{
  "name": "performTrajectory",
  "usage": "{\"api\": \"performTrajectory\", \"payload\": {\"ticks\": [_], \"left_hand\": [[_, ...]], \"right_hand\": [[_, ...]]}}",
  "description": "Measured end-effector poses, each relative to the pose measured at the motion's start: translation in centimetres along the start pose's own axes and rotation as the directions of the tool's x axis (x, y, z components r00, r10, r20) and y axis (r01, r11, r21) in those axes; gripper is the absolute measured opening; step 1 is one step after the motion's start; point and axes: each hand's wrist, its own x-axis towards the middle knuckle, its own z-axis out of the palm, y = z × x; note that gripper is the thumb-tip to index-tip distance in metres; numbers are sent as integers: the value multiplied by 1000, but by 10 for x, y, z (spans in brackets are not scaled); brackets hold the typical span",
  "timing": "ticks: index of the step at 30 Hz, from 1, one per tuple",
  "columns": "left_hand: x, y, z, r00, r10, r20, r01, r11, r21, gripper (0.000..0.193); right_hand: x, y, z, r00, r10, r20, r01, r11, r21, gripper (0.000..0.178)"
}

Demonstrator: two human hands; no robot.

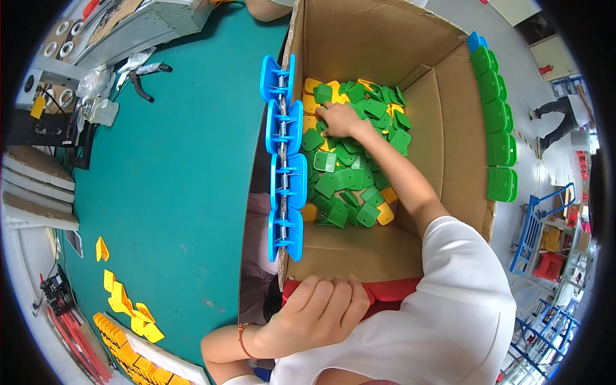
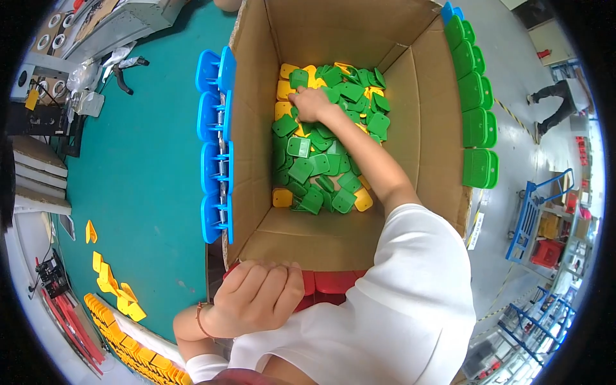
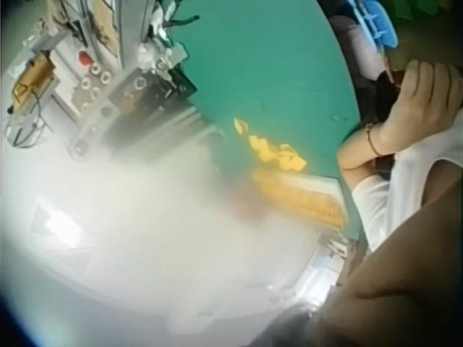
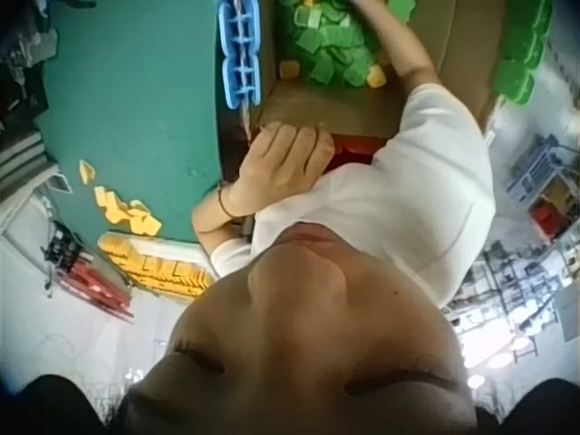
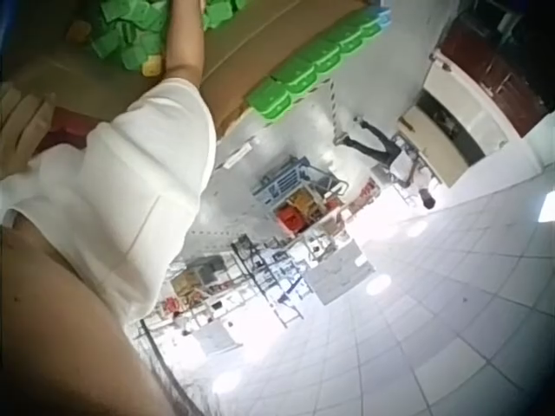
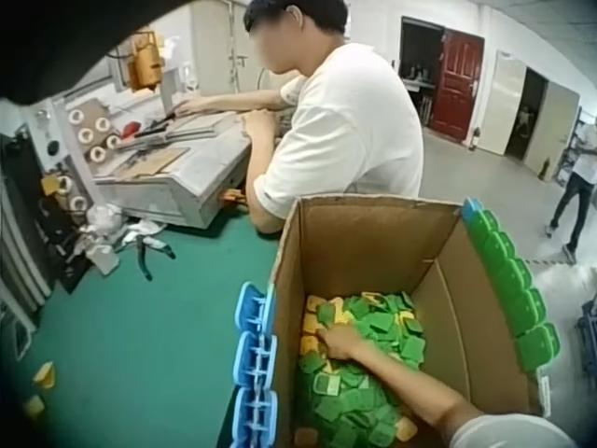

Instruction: The person assembles small electronic modules into yellow plastic housings by hand, taking the modules from a storage tray and inserting them into the housings.

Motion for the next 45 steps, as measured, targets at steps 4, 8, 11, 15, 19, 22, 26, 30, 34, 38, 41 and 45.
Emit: {"api": "performTrajectory", "payload": {"ticks": [4,8,11,15,19,22,26,30,34,38,41,45], "left_hand": [[-3,-1,0,1000,-5,4,5,1000,-21,8],[-2,-2,-2,1000,-13,28,13,1000,-12,9],[-2,-1,-1,1000,-5,28,4,1000,6,8],[3,-1,1,1000,5,11,-5,1000,5,7],[2,-3,0,999,-22,37,24,999,-35,9],[1,-3,0,999,-27,20,27,1000,-15,9],[0,-2,-1,1000,-22,20,22,999,-34,8],[8,-1,2,1000,9,9,-9,999,-49,8],[1,-3,1,1000,-9,16,10,1000,-23,8],[4,-4,-2,999,-18,30,19,999,-37,9],[4,-3,-2,999,-15,36,16,1000,-26,10],[2,-2,2,1000,-6,14,6,1000,-9,9]], "right_hand": [[-7,-22,-51,937,-74,341,38,993,110,19],[-4,-24,-80,704,-18,710,-369,845,387,44],[31,5,-46,982,186,-17,-174,942,286,41],[47,17,-10,923,175,-343,-85,962,260,45],[42,12,-11,954,127,-272,-74,978,197,17],[15,4,-62,961,-47,273,-90,878,470,21],[-7,1,-86,912,2,410,-228,835,501,37],[45,45,-10,904,-17,-427,164,936,310,59],[52,-16,-8,973,228,36,-230,970,75,115],[62,-15,-10,978,183,98,-192,977,91,128],[61,-16,-17,970,185,161,-205,971,121,130],[64,-25,-4,946,302,117,-312,947,80,126]]}}
